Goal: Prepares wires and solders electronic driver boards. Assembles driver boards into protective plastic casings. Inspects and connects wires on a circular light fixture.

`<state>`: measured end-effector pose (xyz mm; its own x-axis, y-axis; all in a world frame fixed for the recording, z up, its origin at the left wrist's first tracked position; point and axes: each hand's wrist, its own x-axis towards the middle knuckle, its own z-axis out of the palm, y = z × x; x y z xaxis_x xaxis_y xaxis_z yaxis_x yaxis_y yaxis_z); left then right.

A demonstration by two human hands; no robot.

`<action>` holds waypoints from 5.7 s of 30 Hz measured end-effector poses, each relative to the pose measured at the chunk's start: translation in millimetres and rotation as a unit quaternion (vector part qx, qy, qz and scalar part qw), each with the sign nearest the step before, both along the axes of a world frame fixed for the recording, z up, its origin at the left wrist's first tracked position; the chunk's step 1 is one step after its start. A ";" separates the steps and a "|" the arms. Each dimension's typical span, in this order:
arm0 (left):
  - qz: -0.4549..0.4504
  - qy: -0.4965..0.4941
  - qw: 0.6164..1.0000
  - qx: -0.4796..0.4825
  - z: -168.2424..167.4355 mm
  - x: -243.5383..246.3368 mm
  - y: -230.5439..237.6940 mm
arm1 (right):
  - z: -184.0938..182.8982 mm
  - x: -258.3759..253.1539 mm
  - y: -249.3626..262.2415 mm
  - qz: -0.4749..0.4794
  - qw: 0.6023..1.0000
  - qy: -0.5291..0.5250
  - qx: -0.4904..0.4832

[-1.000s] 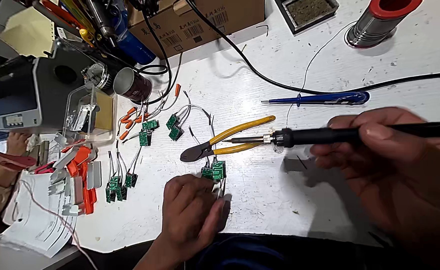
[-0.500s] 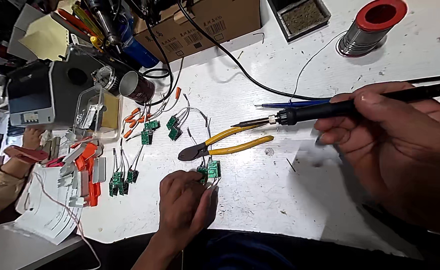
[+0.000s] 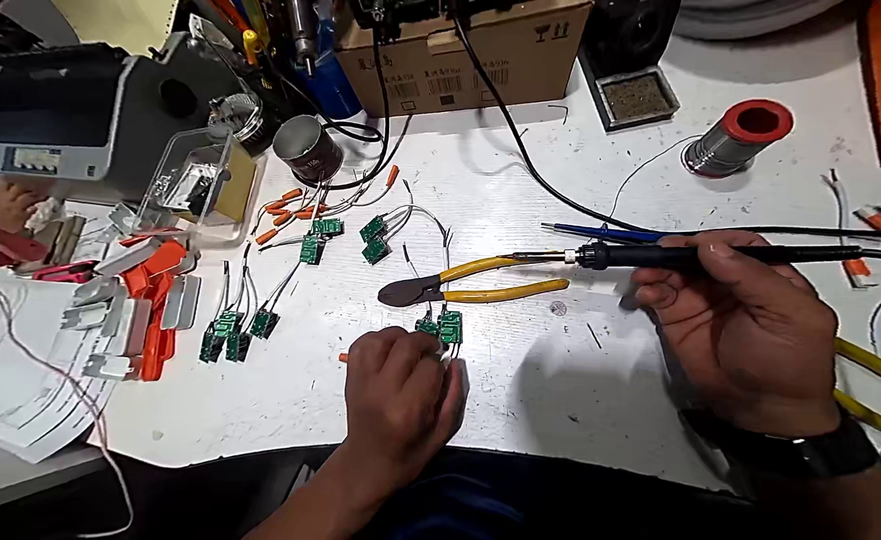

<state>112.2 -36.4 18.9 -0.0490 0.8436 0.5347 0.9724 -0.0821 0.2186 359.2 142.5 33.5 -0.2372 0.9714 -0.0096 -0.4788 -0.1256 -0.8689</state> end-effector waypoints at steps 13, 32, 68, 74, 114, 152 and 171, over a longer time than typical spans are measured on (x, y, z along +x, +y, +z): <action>-0.027 -0.108 0.993 -0.026 -4.1 -2.3 -13.1 | -5.0 0.3 2.8 0.004 0.999 0.038 -0.016; -0.088 -0.152 0.985 -0.003 -27.4 -25.1 -43.9 | -4.4 0.3 7.0 -0.072 0.995 -0.012 0.064; -0.132 -0.174 0.975 -0.032 -23.2 -29.8 -50.6 | -10.3 43.3 -57.7 -0.192 0.980 -0.008 -0.050; -0.129 -0.171 0.976 -0.032 -23.1 -29.1 -49.6 | -9.0 45.5 -56.4 -0.186 0.980 -0.010 -0.063; -0.132 -0.171 0.975 -0.047 -21.9 -29.9 -49.5 | -4.6 56.8 -65.1 -0.191 0.972 -0.125 -0.050; -0.090 -0.173 0.980 -0.047 -19.8 -24.4 -44.7 | -1.6 37.0 -88.1 -0.063 0.996 0.007 -0.057; -0.019 -0.083 0.996 -0.025 -10.7 0.4 -12.3 | -13.1 3.2 -98.1 -0.037 0.999 0.007 -0.005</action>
<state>112.6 -48.7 8.2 -0.0995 0.8723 0.4788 0.9191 -0.1038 0.3801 362.4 44.4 20.5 -0.1640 0.9863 -0.0165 -0.4987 -0.0973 -0.8613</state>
